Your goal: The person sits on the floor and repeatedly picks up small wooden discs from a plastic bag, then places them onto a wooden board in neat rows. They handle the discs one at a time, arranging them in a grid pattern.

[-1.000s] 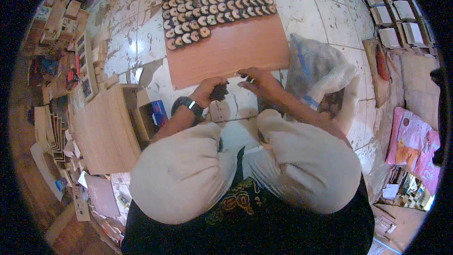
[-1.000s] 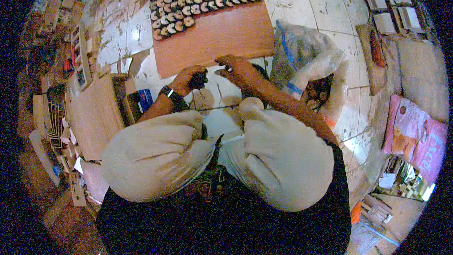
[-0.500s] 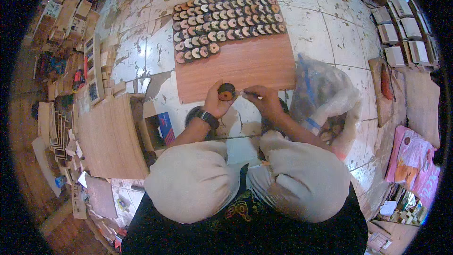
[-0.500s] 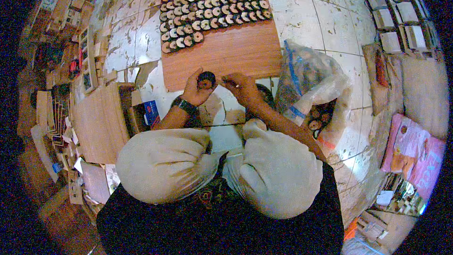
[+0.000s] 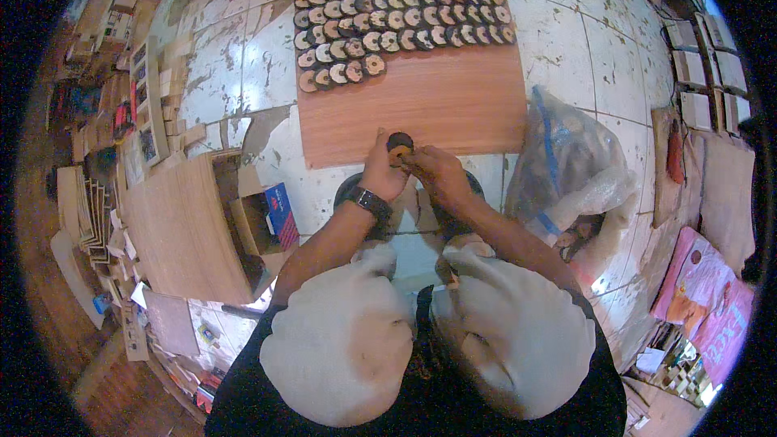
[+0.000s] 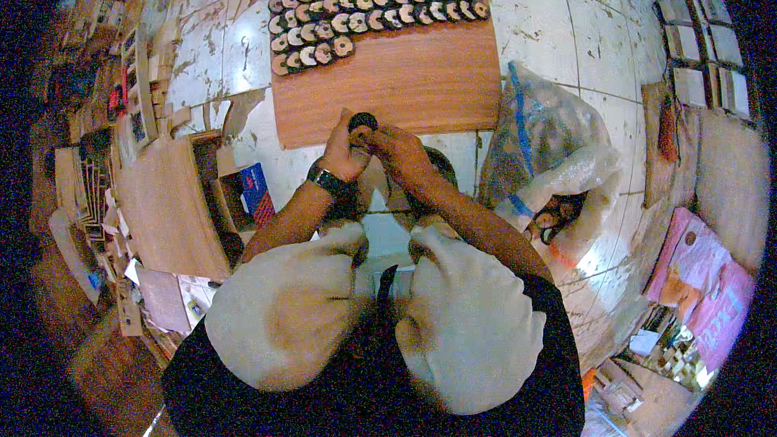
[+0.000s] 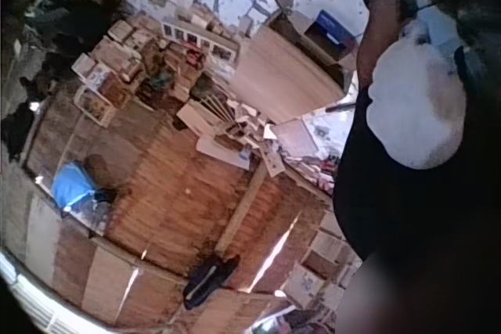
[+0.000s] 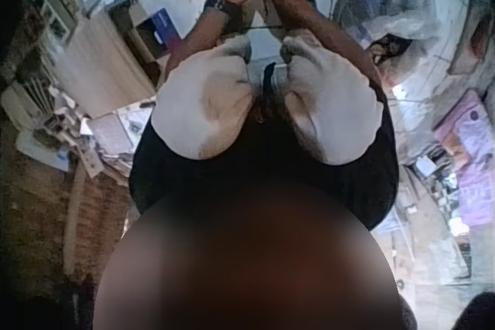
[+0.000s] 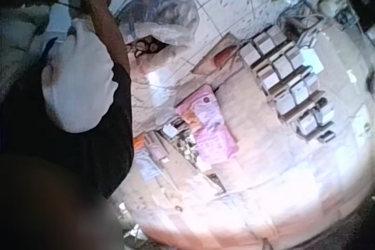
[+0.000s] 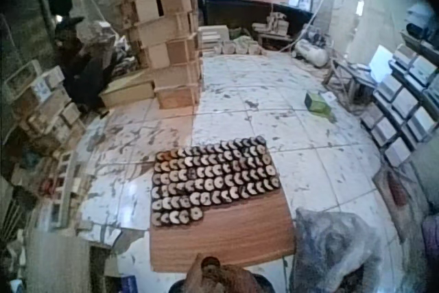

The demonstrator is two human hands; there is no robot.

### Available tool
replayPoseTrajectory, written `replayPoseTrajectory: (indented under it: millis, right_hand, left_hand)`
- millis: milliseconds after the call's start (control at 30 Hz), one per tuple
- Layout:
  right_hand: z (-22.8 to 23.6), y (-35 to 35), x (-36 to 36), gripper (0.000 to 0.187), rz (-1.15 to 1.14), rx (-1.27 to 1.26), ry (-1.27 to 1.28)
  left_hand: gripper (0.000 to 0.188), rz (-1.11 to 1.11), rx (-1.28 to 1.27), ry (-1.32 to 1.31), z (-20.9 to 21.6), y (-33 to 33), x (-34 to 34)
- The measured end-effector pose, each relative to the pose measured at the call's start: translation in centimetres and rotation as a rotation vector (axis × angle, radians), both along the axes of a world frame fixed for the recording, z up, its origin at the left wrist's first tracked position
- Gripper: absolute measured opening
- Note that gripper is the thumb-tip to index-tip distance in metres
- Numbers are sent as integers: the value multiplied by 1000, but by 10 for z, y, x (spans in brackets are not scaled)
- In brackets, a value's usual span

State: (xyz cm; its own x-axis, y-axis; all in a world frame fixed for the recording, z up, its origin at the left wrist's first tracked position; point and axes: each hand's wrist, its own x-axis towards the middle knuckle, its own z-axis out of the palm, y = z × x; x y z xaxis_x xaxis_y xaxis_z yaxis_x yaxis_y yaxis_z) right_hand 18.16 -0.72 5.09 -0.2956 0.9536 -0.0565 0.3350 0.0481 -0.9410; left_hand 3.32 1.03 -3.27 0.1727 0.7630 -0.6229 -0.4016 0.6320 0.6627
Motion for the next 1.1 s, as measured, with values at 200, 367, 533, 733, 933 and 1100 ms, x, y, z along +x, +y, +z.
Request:
replayPoseTrajectory:
  millis: [200,367,533,733,933,1100]
  right_hand:
    - [-22,9,-10,30,13,122,-20]
    - [-29,6,-17,43,-113,139,-84]
    - [-28,7,-28,45,-79,189,-208]
    - [-32,20,-35,36,-105,-51,-90]
    - [-65,123,-14,27,-548,-220,308]
    - [-94,162,-19,27,-504,-190,134]
  left_hand:
    - [36,198,-204,-246,14,-2,3]
    - [35,150,-168,-207,31,-2,-2]
    - [41,373,-292,-302,27,-1,-7]
    - [39,370,-130,36,-5,-5,-33]
    - [31,529,-237,-447,-9,-10,-63]
    - [32,371,-470,-531,3,-28,-53]
